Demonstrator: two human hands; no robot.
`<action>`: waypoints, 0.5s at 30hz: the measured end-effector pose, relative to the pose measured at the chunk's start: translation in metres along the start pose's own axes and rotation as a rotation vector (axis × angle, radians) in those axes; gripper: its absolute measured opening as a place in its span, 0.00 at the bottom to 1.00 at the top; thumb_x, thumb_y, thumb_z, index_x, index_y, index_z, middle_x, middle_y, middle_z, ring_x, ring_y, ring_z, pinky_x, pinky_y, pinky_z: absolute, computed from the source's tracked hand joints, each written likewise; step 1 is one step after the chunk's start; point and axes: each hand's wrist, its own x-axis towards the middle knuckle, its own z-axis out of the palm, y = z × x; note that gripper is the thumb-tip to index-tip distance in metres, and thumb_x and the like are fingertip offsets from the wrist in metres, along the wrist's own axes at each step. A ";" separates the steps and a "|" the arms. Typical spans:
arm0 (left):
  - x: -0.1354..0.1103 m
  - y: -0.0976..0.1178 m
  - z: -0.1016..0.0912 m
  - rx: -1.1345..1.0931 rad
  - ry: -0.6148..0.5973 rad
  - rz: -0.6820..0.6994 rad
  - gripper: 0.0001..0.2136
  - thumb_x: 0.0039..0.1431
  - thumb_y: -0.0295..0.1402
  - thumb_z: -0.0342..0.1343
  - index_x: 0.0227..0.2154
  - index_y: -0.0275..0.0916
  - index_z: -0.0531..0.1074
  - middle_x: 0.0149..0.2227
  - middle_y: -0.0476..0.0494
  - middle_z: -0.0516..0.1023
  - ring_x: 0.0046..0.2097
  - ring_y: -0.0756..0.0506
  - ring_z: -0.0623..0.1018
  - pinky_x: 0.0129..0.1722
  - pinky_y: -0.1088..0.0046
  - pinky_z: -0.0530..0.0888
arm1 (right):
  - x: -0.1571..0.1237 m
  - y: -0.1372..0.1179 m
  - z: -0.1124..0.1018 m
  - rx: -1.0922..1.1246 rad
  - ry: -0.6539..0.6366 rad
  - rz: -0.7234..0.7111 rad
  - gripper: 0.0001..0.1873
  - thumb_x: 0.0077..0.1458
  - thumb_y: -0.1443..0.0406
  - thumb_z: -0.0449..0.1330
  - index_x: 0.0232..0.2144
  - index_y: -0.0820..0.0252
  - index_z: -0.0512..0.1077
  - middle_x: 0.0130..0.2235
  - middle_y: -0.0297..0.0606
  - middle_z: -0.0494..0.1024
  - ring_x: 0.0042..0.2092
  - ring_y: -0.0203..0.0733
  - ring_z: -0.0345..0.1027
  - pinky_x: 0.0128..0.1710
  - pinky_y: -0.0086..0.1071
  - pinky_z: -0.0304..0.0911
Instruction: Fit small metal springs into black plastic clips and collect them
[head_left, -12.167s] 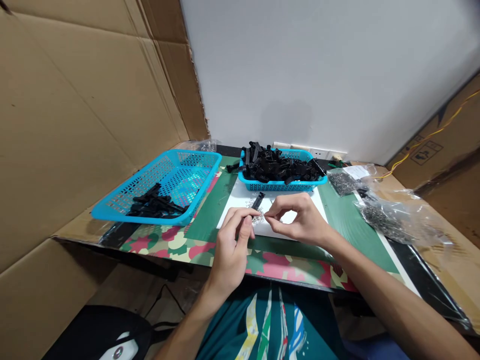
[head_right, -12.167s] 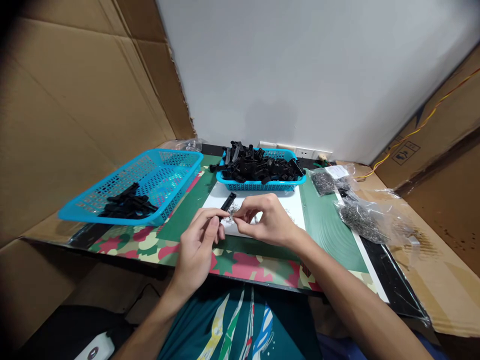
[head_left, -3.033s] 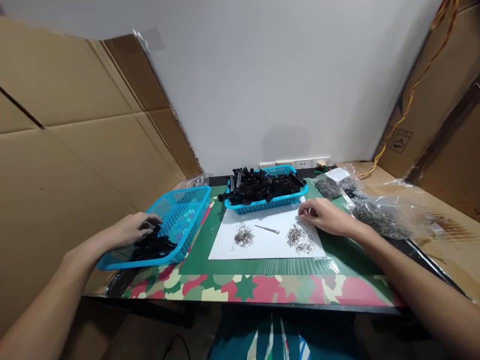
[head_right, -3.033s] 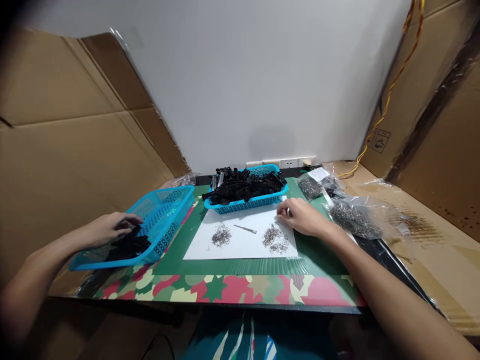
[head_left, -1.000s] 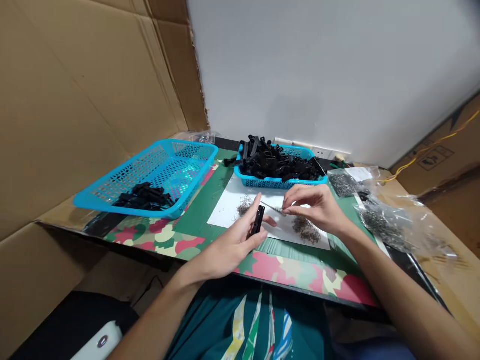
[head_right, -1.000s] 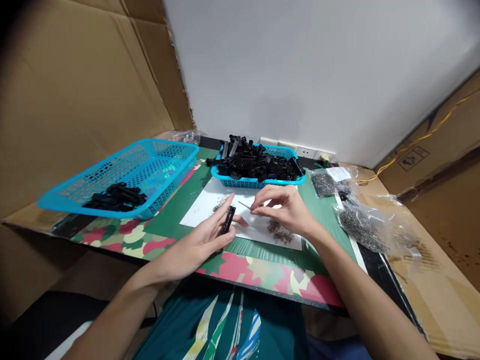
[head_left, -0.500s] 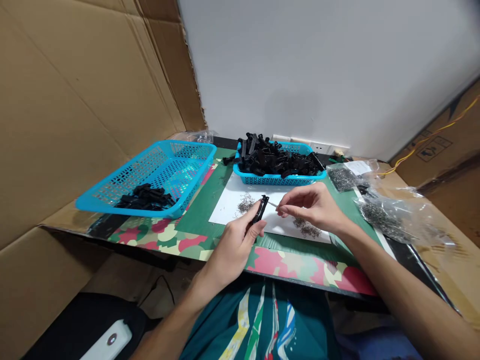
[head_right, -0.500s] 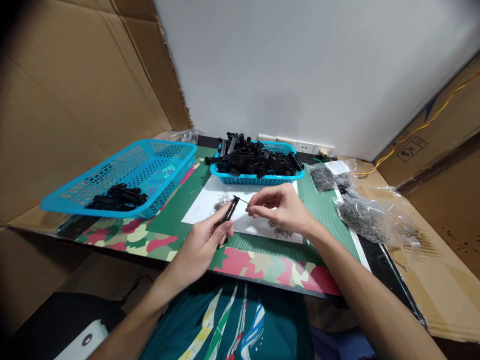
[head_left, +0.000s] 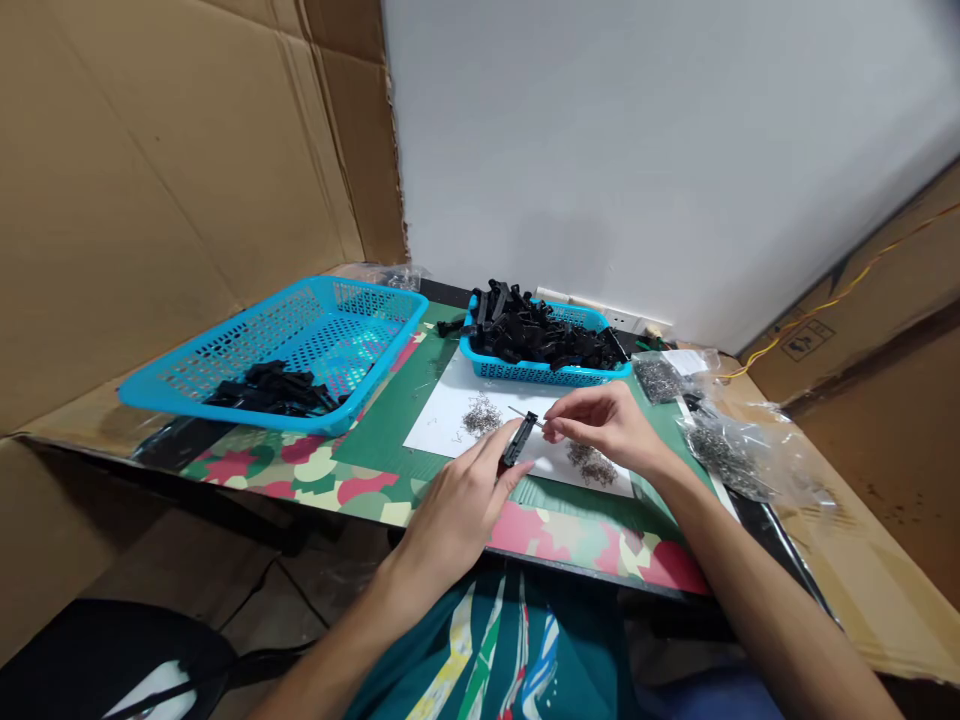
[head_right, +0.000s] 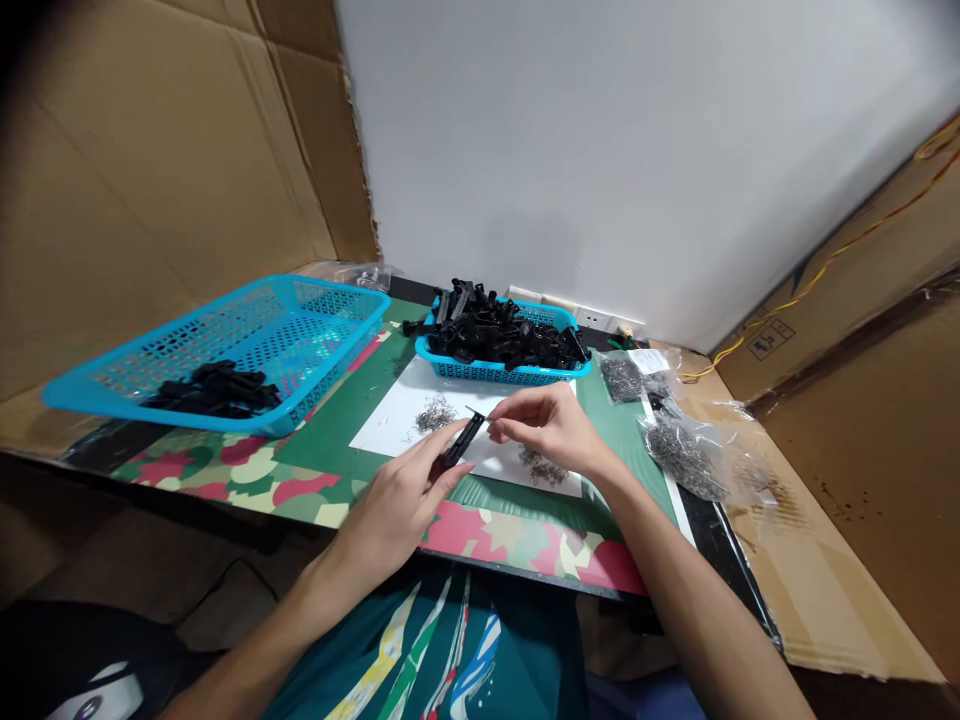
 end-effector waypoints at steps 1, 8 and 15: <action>0.000 0.001 -0.001 0.000 -0.003 -0.031 0.23 0.76 0.44 0.49 0.70 0.47 0.61 0.57 0.38 0.80 0.54 0.34 0.82 0.48 0.61 0.76 | 0.000 -0.001 0.001 0.011 0.001 0.004 0.17 0.51 0.54 0.76 0.33 0.63 0.82 0.31 0.42 0.84 0.32 0.40 0.78 0.36 0.35 0.77; 0.001 0.008 -0.009 -0.144 -0.044 -0.032 0.14 0.77 0.41 0.46 0.56 0.45 0.71 0.44 0.45 0.81 0.47 0.40 0.81 0.45 0.68 0.71 | -0.005 -0.005 0.007 0.147 -0.064 0.106 0.22 0.48 0.53 0.78 0.33 0.61 0.75 0.31 0.43 0.85 0.34 0.45 0.83 0.36 0.37 0.80; 0.006 0.005 -0.013 -0.466 -0.116 -0.021 0.14 0.75 0.43 0.51 0.45 0.42 0.78 0.42 0.46 0.80 0.45 0.43 0.76 0.46 0.70 0.69 | -0.008 -0.008 0.013 0.019 -0.168 0.066 0.17 0.53 0.54 0.75 0.33 0.61 0.79 0.17 0.28 0.70 0.17 0.32 0.63 0.18 0.27 0.54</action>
